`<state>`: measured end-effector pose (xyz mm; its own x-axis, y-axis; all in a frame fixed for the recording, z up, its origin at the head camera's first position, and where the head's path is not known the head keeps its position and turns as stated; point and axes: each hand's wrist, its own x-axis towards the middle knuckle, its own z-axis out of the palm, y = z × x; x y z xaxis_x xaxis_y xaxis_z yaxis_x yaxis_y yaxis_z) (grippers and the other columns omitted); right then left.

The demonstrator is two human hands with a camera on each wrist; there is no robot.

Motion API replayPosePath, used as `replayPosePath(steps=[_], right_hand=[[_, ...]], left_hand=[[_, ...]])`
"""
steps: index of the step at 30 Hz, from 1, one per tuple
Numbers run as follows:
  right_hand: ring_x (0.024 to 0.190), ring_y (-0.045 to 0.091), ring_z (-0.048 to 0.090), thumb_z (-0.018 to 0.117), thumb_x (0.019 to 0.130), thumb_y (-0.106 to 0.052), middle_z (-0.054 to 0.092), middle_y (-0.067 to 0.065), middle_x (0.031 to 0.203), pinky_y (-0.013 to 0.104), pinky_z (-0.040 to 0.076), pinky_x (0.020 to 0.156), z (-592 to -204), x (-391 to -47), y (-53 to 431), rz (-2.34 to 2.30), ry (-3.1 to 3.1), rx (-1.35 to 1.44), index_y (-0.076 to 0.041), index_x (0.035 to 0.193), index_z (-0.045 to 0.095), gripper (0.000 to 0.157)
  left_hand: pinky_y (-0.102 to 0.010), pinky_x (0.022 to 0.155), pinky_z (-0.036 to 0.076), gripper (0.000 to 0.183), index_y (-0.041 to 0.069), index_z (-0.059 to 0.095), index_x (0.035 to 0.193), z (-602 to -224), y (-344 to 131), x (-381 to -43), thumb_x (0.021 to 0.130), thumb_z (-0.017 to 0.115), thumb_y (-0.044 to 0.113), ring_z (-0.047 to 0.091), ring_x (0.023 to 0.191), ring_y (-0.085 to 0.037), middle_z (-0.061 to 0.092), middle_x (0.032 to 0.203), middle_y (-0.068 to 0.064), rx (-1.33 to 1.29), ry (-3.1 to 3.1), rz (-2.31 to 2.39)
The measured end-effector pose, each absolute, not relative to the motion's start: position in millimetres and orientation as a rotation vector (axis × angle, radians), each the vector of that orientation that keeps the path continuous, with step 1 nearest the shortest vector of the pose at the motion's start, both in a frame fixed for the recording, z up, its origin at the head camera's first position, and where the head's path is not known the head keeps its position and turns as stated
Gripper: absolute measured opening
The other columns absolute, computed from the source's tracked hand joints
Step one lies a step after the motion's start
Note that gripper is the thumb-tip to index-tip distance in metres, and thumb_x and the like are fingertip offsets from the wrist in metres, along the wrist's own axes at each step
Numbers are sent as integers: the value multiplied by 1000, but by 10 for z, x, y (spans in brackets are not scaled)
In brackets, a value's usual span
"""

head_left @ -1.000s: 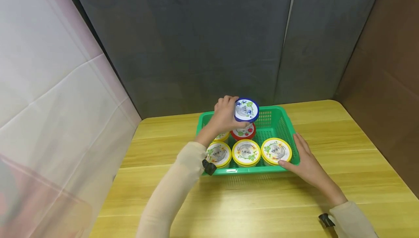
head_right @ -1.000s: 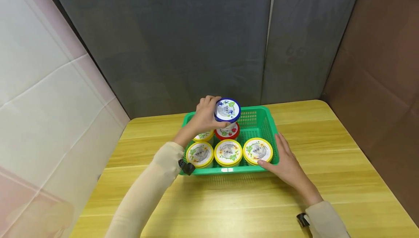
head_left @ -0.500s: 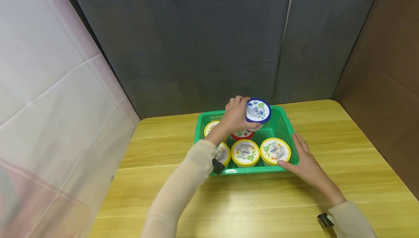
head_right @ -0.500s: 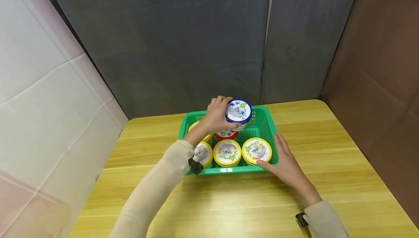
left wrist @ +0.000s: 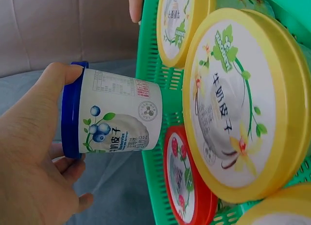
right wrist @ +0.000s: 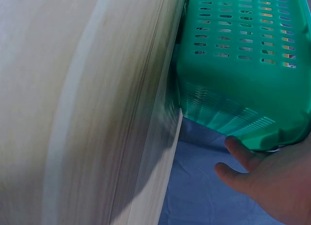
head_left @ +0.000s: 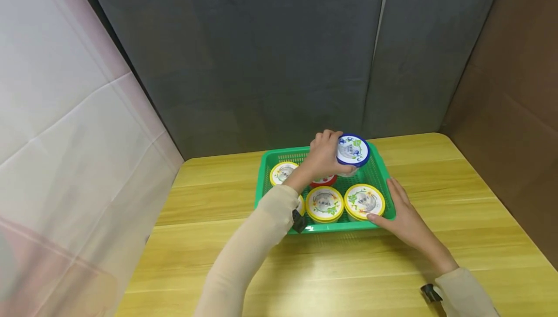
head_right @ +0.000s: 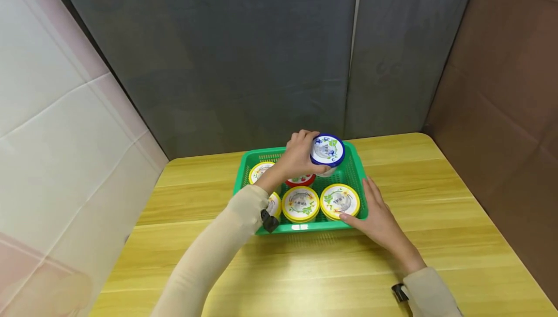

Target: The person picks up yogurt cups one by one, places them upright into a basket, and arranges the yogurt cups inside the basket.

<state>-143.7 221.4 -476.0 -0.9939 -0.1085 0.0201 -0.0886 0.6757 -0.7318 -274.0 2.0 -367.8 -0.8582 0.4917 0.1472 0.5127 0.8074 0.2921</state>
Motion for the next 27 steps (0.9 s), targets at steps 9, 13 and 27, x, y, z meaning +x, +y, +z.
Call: replayPosePath(steps=[9, 13, 27], right_hand=[[143, 60, 20, 72, 84, -56, -3, 23, 166, 78, 28, 104, -4755, -1438, 2173, -1256, 2855, -176, -12, 160, -6, 117], [144, 60, 20, 72, 84, -57, -3, 23, 166, 77, 28, 104, -4747, -1436, 2155, -1263, 2851, -172, -12, 160, -6, 118], [144, 58, 21, 73, 83, -55, -2, 21, 167, 77, 28, 105, -4744, -1394, 2130, -1261, 2855, -191, -13, 160, -5, 117]], left_hand=[[-43, 109, 38, 97, 12, 36, 150, -3773, 112, -2755, 76, 77, 58, 39, 125, -22, 45, 142, -6, -836, -2947, -510], [-42, 107, 38, 97, 11, 36, 151, -3811, 125, -2756, 77, 75, 60, 39, 124, -22, 44, 143, -6, -859, -2961, -475], [-48, 114, 33, 99, 10, 35, 151, -3944, 97, -2722, 77, 72, 66, 37, 132, -25, 42, 145, -7, -860, -3076, -335]])
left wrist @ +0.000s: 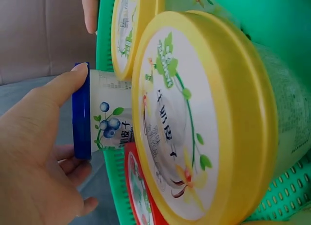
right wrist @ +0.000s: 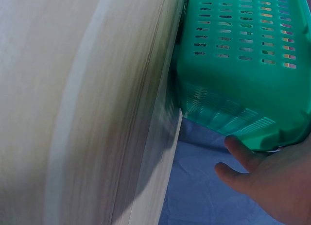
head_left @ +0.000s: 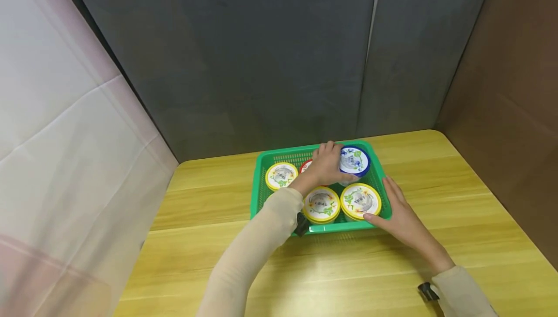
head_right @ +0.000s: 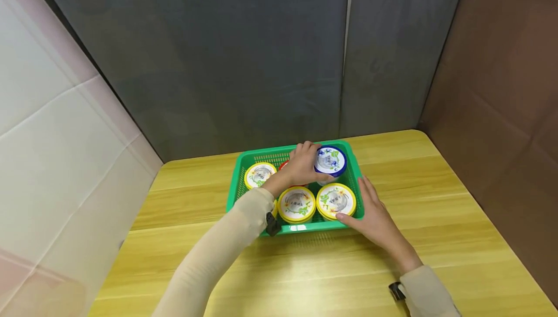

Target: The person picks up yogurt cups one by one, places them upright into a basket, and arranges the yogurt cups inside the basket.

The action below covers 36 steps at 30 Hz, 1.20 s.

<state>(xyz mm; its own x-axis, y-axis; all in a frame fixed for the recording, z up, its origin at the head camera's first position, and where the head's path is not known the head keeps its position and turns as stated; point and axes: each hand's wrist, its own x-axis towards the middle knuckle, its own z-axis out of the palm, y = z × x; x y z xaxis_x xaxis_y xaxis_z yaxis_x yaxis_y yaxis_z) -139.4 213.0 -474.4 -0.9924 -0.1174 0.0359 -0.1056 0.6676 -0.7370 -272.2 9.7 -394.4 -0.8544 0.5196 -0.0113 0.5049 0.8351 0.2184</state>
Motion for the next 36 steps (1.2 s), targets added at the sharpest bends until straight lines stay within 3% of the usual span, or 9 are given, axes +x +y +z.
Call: replayPosePath(steps=[36], right_hand=[[144, 59, 20, 72, 84, -56, -3, 20, 167, 77, 29, 104, -4705, -1327, 2104, -1265, 2848, -170, -14, 160, -5, 116]], left_hand=[[-54, 119, 26, 104, 11, 29, 154, -4034, 162, -2672, 78, 68, 70, 33, 139, -28, 38, 150, -9, 700, 2867, 236]])
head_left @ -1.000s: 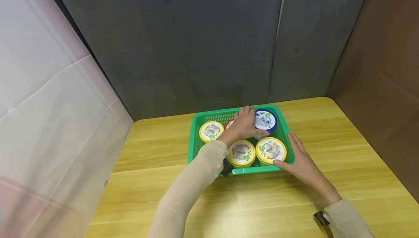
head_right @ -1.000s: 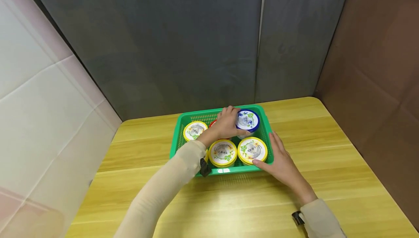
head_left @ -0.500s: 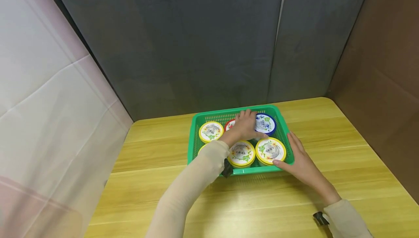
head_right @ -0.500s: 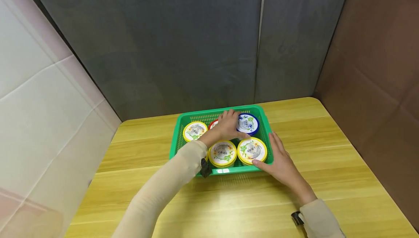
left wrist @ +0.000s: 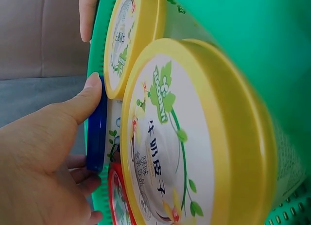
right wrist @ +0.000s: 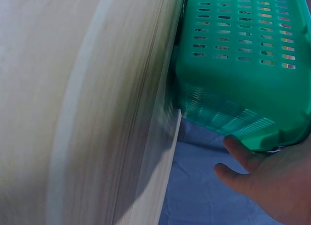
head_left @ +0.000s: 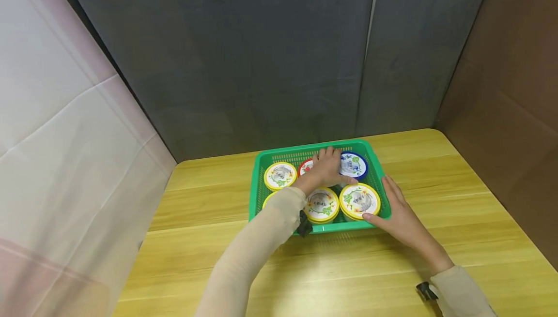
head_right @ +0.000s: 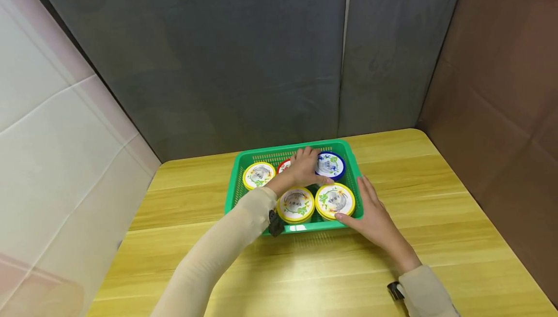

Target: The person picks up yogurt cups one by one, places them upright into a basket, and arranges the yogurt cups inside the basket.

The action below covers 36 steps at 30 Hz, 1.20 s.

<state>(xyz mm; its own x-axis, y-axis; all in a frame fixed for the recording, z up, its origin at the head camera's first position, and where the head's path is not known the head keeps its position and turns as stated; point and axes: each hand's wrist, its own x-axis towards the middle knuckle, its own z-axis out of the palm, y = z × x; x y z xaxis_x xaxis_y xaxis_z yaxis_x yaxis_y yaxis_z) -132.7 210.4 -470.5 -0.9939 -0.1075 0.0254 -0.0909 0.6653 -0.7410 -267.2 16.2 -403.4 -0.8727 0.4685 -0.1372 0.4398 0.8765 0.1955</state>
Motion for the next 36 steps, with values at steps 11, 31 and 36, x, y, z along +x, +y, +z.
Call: replayPosePath(steps=[11, 31, 36], right_hand=[[144, 58, 22, 73, 83, -55, -2, 18, 167, 76, 30, 105, -4701, -1306, 2068, -1266, 2857, -176, -14, 161, -4, 116], [143, 59, 22, 73, 83, -55, -2, 20, 167, 76, 30, 104, -4710, -1306, 2051, -1264, 2853, -182, -13, 160, -4, 116], [143, 59, 22, 73, 84, -55, -2, 20, 167, 76, 30, 104, -4712, -1326, 2051, -1269, 2850, -192, -14, 160, -4, 116]], left_hand=[[-53, 118, 27, 105, 12, 26, 156, -4059, 140, -2686, 78, 67, 70, 32, 139, -27, 36, 151, -8, 670, 2847, 214], [-58, 122, 20, 93, 10, 30, 154, -4086, 123, -2663, 89, 50, 73, 24, 150, -32, 29, 161, -11, 630, 2809, 220], [-57, 123, 18, 89, 11, 30, 155, -4065, 126, -2662, 91, 50, 69, 22, 151, -32, 28, 162, -11, 614, 2809, 238]])
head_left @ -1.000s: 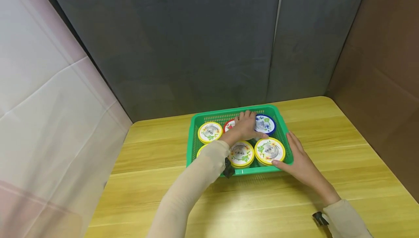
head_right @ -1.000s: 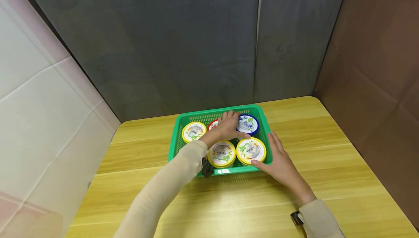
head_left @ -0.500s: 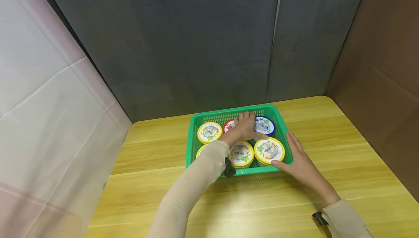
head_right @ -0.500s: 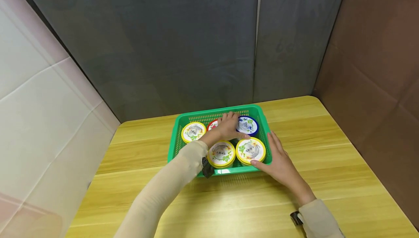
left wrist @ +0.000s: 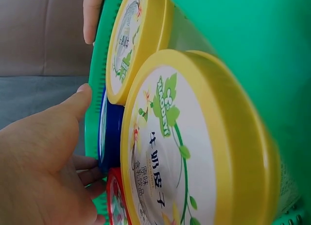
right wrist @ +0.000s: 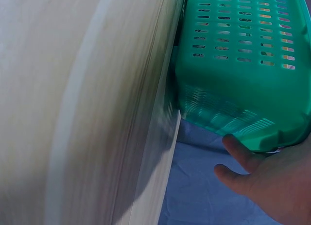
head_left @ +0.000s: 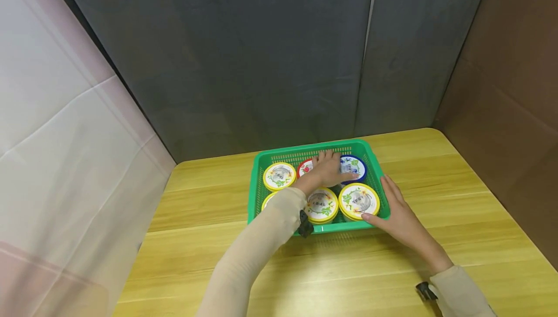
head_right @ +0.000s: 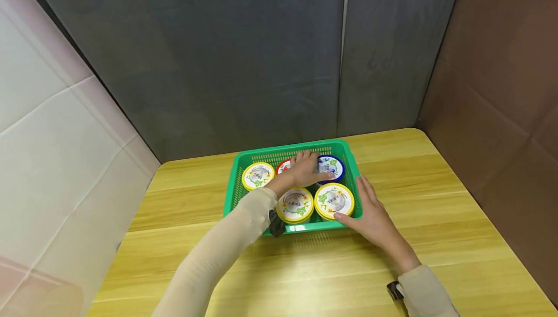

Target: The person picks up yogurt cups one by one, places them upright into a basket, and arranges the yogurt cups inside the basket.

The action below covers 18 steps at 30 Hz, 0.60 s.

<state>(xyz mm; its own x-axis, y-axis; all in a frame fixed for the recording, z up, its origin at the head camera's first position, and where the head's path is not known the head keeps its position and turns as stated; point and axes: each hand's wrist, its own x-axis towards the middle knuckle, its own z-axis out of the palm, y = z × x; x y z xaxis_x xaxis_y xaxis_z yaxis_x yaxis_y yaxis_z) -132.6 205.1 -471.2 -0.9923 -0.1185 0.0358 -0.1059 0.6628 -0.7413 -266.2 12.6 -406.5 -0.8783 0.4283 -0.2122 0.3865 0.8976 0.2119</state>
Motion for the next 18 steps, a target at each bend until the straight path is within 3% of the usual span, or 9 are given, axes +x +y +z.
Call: replayPosePath(steps=[9, 13, 18], right_hand=[[142, 60, 23, 71, 84, -59, -2, 19, 167, 77, 30, 103, -4737, -1366, 2069, -1205, 2878, -214, -12, 160, -4, 117], [143, 60, 21, 68, 83, -63, -2, 17, 168, 80, 22, 104, -4729, -1359, 2097, -1127, 2897, -210, -11, 160, -4, 117], [144, 60, 15, 67, 85, -62, 4, 25, 166, 80, 13, 107, -4678, -1362, 2149, -1076, 2907, -221, -7, 160, -1, 114]], left_hand=[[-55, 121, 22, 82, 10, 33, 153, -4055, 105, -2661, 95, 42, 68, 26, 148, -30, 30, 159, -10, 602, 2821, 189], [-55, 122, 20, 79, 9, 31, 154, -4008, 30, -2654, 98, 39, 64, 25, 146, -31, 28, 159, -11, 630, 2814, 257], [-56, 122, 17, 72, 10, 30, 154, -3946, -149, -2641, 101, 40, 57, 22, 147, -32, 27, 159, -11, 687, 2835, 354]])
